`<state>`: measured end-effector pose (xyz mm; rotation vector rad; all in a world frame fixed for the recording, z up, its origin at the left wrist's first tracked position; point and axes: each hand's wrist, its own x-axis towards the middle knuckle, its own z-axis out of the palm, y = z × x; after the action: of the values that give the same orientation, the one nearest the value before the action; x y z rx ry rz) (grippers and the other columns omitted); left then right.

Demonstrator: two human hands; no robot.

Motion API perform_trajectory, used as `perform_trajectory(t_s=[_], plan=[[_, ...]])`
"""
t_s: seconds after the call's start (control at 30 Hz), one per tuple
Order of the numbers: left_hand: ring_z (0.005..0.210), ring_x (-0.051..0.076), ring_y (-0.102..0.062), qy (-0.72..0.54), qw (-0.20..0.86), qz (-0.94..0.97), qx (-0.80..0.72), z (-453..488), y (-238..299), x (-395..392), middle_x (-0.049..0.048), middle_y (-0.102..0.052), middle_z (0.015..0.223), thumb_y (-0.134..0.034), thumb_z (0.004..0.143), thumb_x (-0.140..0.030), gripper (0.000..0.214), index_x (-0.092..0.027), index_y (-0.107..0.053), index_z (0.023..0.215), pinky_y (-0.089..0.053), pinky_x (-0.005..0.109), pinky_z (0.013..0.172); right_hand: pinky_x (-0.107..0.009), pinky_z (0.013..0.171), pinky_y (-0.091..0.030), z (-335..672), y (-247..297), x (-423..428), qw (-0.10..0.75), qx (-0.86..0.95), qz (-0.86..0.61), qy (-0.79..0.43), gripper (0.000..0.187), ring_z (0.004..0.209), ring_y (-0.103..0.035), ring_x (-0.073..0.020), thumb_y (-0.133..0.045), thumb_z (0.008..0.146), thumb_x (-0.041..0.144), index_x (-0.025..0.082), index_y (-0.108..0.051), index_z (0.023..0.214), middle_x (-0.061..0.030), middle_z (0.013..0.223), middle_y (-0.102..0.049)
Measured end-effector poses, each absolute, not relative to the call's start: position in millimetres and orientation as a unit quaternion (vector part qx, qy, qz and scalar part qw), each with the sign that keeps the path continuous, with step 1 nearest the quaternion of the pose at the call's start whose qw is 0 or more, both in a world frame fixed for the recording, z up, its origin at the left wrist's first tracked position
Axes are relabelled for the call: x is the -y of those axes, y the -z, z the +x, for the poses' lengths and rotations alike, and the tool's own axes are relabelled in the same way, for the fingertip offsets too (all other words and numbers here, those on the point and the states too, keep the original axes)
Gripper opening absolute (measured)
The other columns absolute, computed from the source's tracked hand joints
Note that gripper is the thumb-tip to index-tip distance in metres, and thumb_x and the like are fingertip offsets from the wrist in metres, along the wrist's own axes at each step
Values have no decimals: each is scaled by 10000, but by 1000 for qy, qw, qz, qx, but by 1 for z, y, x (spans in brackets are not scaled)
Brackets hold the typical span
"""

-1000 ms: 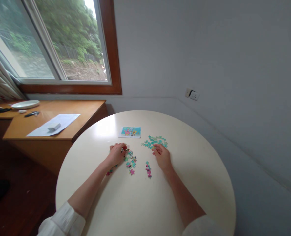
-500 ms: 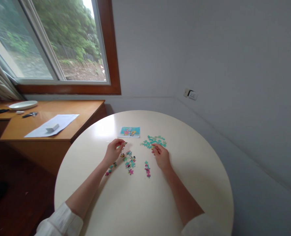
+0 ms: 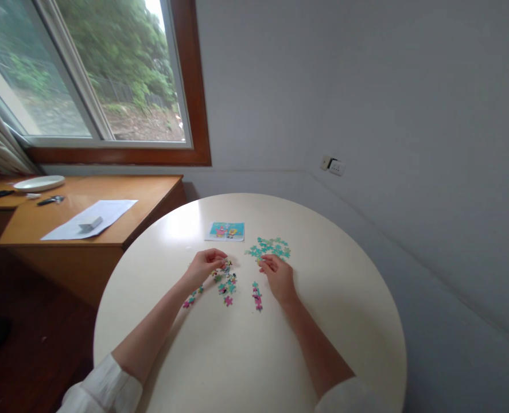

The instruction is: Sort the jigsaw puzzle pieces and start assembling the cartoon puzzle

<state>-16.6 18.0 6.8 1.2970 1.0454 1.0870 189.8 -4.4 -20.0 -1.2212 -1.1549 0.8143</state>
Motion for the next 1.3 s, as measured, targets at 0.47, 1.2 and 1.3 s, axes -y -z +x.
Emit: perform_trajectory(t_s=[0.47,1.2,1.3], plan=[[546,104,-564,-404,621,545,-392,-4,-16,-1,-8,-614,544,-738,551,-262,202,-119,-649,664,-461,250,606,-278,570,-523,162,6,25,568,542,-463,-410,294,623,-645,-172,-688,640,396,171,-649,825,-38,694,-682],[503,113,-571,-400,628,554,-373,-1,-15,1,-2,-603,538,-767,534,-378,338,-123,-589,666,-463,255,558,-248,545,-500,160,3,29,556,542,-445,-445,235,573,-612,-147,-696,624,328,170,-647,792,-14,622,-645],[506,118,-577,-399,627,554,-376,-1,-15,2,1,-603,537,-769,528,-380,342,-120,-591,662,-467,259,562,-255,554,-504,160,5,29,551,553,-447,-438,234,576,-615,-151,-686,634,330,168,-648,798,-16,616,-644]])
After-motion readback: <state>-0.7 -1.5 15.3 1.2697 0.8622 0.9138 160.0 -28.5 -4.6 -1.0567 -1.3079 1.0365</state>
